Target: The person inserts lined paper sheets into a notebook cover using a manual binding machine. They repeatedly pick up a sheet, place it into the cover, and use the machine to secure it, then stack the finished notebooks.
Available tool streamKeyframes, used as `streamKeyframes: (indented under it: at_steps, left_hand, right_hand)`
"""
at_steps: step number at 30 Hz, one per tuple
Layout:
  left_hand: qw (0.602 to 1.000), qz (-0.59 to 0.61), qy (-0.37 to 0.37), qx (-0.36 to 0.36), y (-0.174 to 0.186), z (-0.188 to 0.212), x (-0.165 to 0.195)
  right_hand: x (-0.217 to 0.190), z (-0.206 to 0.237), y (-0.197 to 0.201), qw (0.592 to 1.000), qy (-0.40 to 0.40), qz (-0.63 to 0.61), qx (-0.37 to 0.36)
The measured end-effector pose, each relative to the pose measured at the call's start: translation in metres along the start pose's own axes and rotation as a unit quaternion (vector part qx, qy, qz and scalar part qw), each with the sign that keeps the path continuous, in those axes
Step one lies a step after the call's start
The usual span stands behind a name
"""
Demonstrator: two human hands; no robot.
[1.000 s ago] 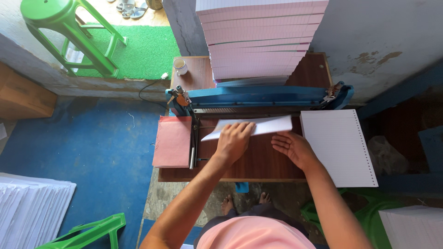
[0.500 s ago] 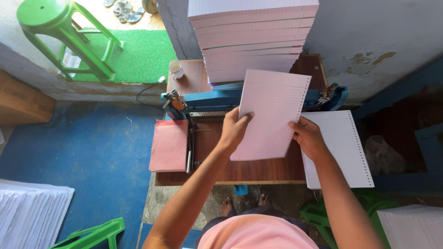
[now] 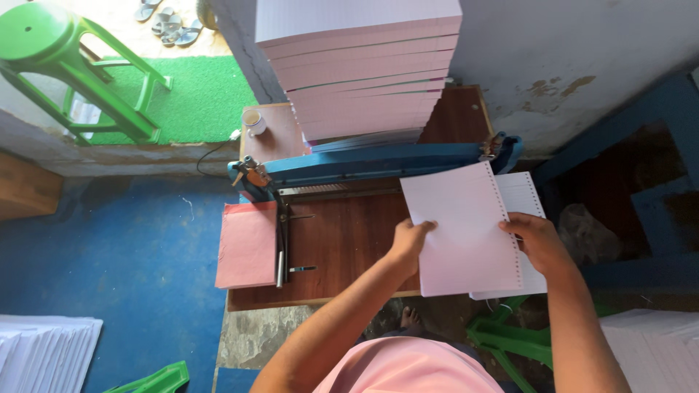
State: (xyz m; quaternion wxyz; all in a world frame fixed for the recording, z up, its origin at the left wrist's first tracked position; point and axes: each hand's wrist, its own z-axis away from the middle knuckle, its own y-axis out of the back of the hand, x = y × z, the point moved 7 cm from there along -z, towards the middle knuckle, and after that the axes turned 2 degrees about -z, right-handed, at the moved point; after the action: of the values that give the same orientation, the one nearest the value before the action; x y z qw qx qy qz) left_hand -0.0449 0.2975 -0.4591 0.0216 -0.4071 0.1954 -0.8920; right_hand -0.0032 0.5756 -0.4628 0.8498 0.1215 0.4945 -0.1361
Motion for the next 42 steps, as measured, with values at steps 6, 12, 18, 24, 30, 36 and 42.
streamKeyframes:
  at_steps: [6,12,18,24,30,36,42]
  left_hand:
    - [0.995,-0.071,0.065,-0.024,-0.032,-0.02,-0.034]
    - [0.992,-0.111,0.044,-0.034,-0.049,-0.039,-0.052]
    - [0.992,-0.111,0.057,-0.006,-0.066,-0.041,-0.057]
    - [0.987,-0.145,0.065,0.016,-0.075,-0.035,-0.048]
    - [0.98,-0.192,0.032,0.032,-0.079,-0.025,-0.034]
    - [0.982,-0.166,0.079,0.043,-0.082,-0.022,-0.035]
    - [0.985,-0.107,0.138,0.006,-0.09,-0.032,-0.044]
  right_hand:
    - [0.008,-0.008,0.052,0.994,-0.023,0.086,0.063]
    - [0.002,-0.016,0.08,0.979,0.005,0.171,0.112]
    - [-0.002,-0.021,0.087,0.974,0.036,0.195,0.111]
    - [-0.005,-0.021,0.093,0.954,0.045,0.267,0.125]
    - [-0.006,-0.022,0.099,0.936,0.056,0.32,0.14]
    - [-0.008,-0.024,0.1,0.95,-0.005,0.286,0.125]
    - [0.0,-0.029,0.078,0.984,-0.132,0.115,0.015]
